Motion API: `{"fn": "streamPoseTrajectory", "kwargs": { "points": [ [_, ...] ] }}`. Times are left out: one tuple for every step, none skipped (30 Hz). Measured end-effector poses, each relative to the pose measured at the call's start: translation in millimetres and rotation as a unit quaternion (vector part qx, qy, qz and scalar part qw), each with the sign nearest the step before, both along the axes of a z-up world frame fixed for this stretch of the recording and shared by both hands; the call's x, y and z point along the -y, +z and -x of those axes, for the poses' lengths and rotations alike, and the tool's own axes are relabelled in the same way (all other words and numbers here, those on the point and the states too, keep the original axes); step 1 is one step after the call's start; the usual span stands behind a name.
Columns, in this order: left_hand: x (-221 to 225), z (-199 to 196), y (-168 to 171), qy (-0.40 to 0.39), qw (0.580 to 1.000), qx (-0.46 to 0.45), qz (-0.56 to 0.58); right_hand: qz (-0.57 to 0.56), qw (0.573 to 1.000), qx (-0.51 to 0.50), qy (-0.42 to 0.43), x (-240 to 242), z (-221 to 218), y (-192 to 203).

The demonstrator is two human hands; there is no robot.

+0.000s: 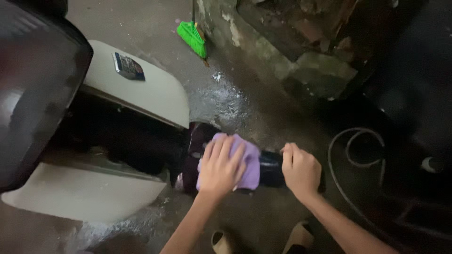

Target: The person wipes the front bodywork and handlebars of a motorcycle using a purple cloth. They clean the instrument cluster, the front fairing, and the side panels while standing in a garage.

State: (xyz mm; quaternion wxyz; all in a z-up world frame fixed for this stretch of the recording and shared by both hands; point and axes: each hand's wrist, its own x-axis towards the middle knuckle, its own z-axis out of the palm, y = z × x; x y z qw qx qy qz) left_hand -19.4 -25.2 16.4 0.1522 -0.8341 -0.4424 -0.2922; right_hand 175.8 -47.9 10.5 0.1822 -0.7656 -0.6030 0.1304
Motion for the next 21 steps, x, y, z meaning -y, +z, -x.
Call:
{"fn": "streamPoseTrajectory", "kwargs": {
  "points": [
    [-3.3,-6.1,-0.3,-0.001,1.000,-0.001,0.003,0.003,1.000,-0.001,-0.001,1.2,1.3,1.7],
    [-6.8,-12.1,-1.3,0.054,0.994,0.002,0.090,0.002,1.000,-0.012,-0.002,2.1,2.6,3.0],
    [-15.2,-19.7,-2.9,0.104,0.979,0.006,0.172,-0.005,1.000,-0.021,-0.008,-0.6,2.7,3.8],
    [-16.4,-29.4,-6.5,0.100,0.980,0.006,0.171,-0.006,1.000,-0.020,-0.012,-1.8,2.6,4.7],
    [-13.2,-39.8,-9.2,0.122,0.980,-0.001,0.157,0.002,1.000,-0.017,-0.012,-0.2,1.4,6.8],
    [-9.9,-49.6,-11.6,0.145,0.979,-0.008,0.142,0.009,1.000,-0.014,-0.011,1.5,0.9,9.2],
    [-1.6,-54.2,-4.9,0.145,0.979,-0.010,0.144,0.011,1.000,-0.015,-0.011,7.0,0.5,7.6],
    [6.4,-58.3,2.0,0.070,0.987,-0.007,0.142,0.006,0.998,-0.055,-0.037,12.4,0.6,6.3],
    [10.4,-64.9,9.0,-0.003,0.991,-0.001,0.134,-0.004,0.994,-0.092,-0.060,13.0,-2.0,5.3],
    [7.9,-60.1,6.1,0.000,0.991,0.000,0.131,-0.007,0.994,-0.092,-0.057,10.3,-0.5,5.9],
    [9.5,-55.2,3.5,-0.060,0.991,-0.006,0.122,-0.003,0.993,-0.098,-0.065,12.2,1.2,6.8],
    [11.1,-50.8,0.7,-0.120,0.986,-0.013,0.112,0.001,0.992,-0.105,-0.074,14.1,2.3,7.6],
    [14.7,-36.5,0.1,-0.117,0.987,-0.012,0.114,0.003,0.992,-0.104,-0.071,14.7,3.9,12.8],
    [18.0,-23.1,-1.0,-0.067,0.994,0.034,0.073,0.009,0.993,-0.107,-0.058,14.9,4.7,17.5],
    [16.2,-11.7,-3.2,-0.015,0.996,0.081,0.027,0.010,0.993,-0.110,-0.042,9.5,3.4,21.3],
    [18.2,1.4,-5.3,-0.011,0.996,0.082,0.023,0.006,0.993,-0.109,-0.038,7.3,5.7,19.8],
    [25.9,8.7,-9.2,0.042,0.998,0.052,0.009,0.003,0.992,-0.122,-0.038,6.7,2.3,18.5],
    [34.6,15.8,-14.1,0.095,0.995,0.021,-0.003,-0.001,0.990,-0.135,-0.037,6.6,-0.9,16.5],
    [35.5,3.9,-18.7,0.102,0.995,0.016,-0.003,0.001,0.990,-0.140,-0.031,8.5,-0.5,16.4],
    [35.7,-7.5,-23.2,0.138,0.989,0.056,-0.014,0.003,0.991,-0.135,-0.020,10.2,0.1,16.6],
    [29.2,-20.4,-27.6,0.168,0.980,0.100,-0.031,-0.002,0.992,-0.128,-0.014,8.1,-0.7,17.8]
  ]
}}
